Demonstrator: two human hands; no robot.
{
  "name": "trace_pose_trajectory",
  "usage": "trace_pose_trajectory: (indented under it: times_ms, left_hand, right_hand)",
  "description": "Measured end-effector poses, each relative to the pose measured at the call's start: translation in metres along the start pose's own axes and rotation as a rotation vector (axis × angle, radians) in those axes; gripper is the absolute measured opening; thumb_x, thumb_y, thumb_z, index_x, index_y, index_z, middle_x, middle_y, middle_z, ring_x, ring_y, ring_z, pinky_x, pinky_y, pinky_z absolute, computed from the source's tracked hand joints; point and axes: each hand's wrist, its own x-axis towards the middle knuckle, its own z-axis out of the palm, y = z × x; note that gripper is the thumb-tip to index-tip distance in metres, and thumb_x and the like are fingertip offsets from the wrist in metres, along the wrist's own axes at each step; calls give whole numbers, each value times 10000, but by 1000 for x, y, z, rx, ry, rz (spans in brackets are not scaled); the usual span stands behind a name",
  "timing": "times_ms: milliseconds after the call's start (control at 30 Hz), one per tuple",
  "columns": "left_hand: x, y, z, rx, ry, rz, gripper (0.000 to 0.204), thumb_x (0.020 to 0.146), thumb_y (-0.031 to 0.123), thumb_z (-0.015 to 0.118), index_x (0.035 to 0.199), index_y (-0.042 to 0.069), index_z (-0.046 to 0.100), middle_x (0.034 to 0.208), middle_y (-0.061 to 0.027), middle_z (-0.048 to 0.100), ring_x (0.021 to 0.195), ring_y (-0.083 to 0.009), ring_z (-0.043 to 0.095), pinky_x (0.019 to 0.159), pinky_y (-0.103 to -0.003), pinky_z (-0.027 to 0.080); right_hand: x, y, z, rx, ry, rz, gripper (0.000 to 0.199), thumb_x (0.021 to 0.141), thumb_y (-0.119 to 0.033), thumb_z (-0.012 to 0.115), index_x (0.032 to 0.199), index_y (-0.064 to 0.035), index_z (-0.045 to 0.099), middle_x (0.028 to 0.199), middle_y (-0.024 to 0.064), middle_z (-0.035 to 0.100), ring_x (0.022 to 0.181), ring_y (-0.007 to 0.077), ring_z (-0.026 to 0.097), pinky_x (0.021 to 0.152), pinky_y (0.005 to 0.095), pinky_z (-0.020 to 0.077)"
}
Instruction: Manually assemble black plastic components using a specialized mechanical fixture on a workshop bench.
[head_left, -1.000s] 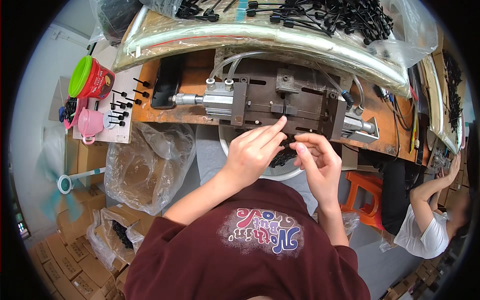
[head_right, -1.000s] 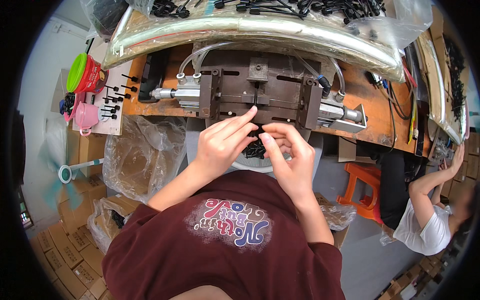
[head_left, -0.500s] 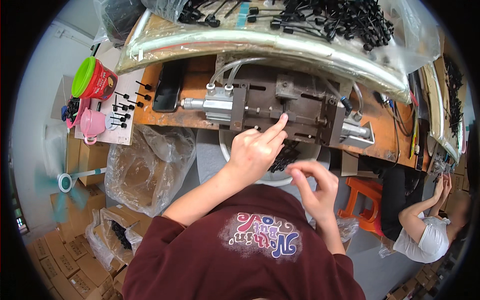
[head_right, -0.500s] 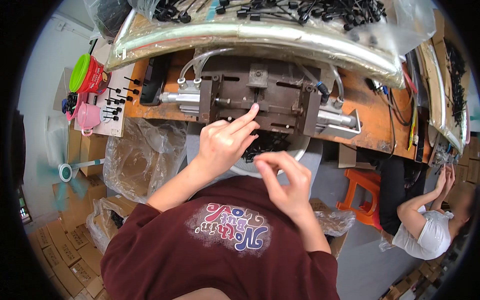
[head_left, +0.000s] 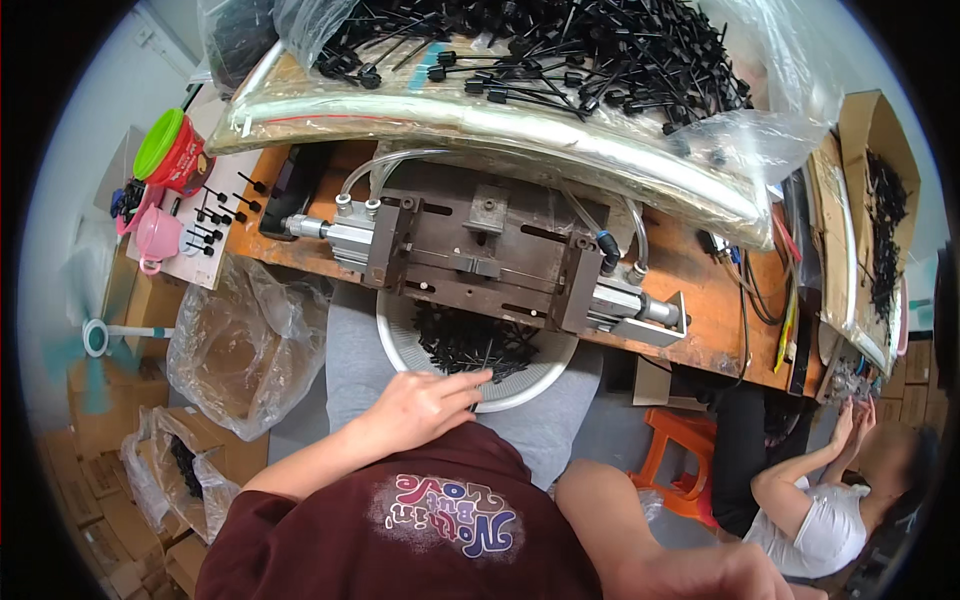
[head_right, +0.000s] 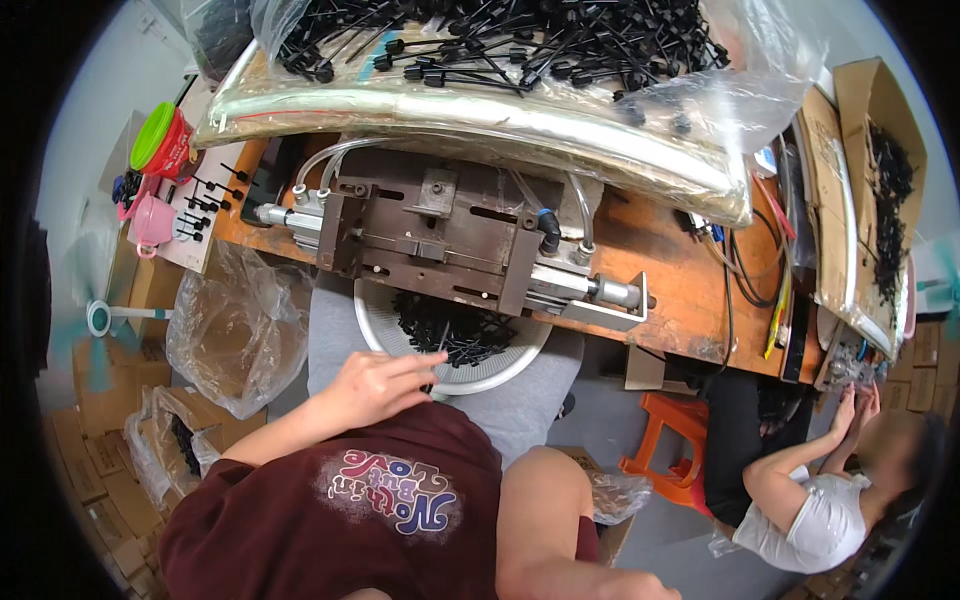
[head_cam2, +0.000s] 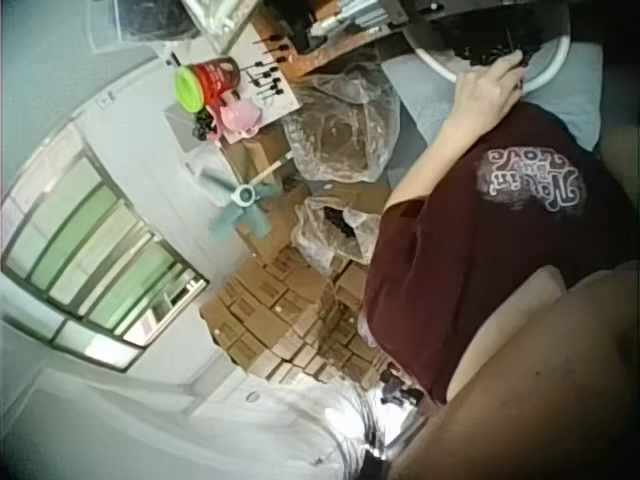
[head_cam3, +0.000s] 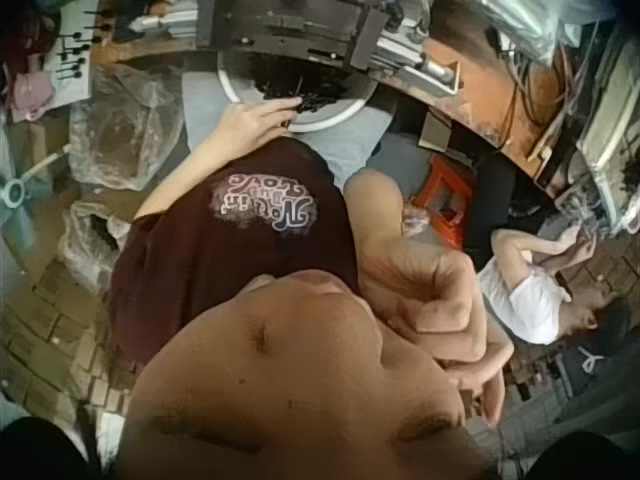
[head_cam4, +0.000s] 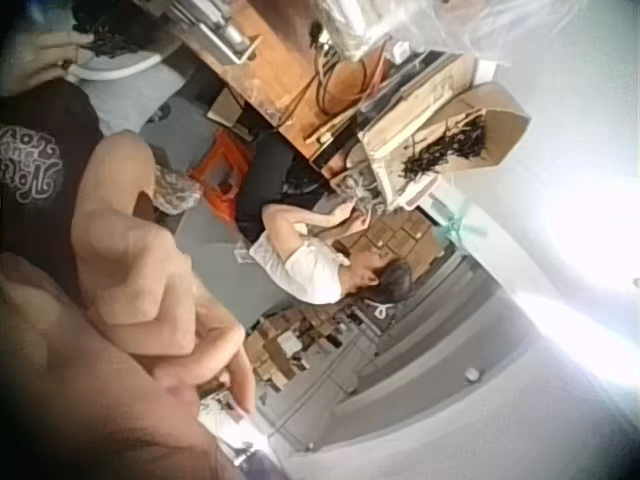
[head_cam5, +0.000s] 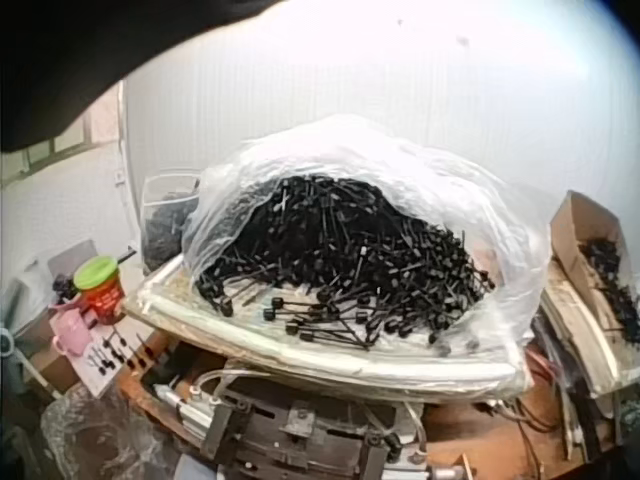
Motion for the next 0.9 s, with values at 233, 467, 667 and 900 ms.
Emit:
trace_pose_trajectory:
  times_ms: [233,467,667,900]
  left_hand:
    - [-26,-39,90,-112,-52,-251,381,747,355,805,1023,107,720,1134,-75,702,716,-185,719,621,-310,569]
    - [-54,-77,115,16,-318,-337,528,669,418,832,1088,117,716,953,-92,724,836,-252,706,712,-366,574]
    - [-73,-99,143,263,-309,-16,76,683,117,625,751,82,635,795,-71,678,815,-237,674,694,-359,559]
    - [-112,-113,150,174,-219,25,87,726,135,602,701,79,664,720,-81,662,753,-250,669,655,-382,553]
  right_hand:
    - [18,-4,-28,-43,-107,52,371,967,-128,561,1325,-41,520,918,18,535,589,118,505,557,260,430]
    - [-5,-3,-20,-19,-237,119,367,938,-147,586,1292,-68,535,952,23,566,684,148,538,646,297,444]
    - [-33,-12,16,-57,-262,43,363,913,-164,607,1263,-91,548,982,27,592,766,175,566,723,328,455]
    - [-109,-28,23,-221,-453,1,359,883,-184,631,1230,-119,563,1017,32,623,860,205,599,812,364,469]
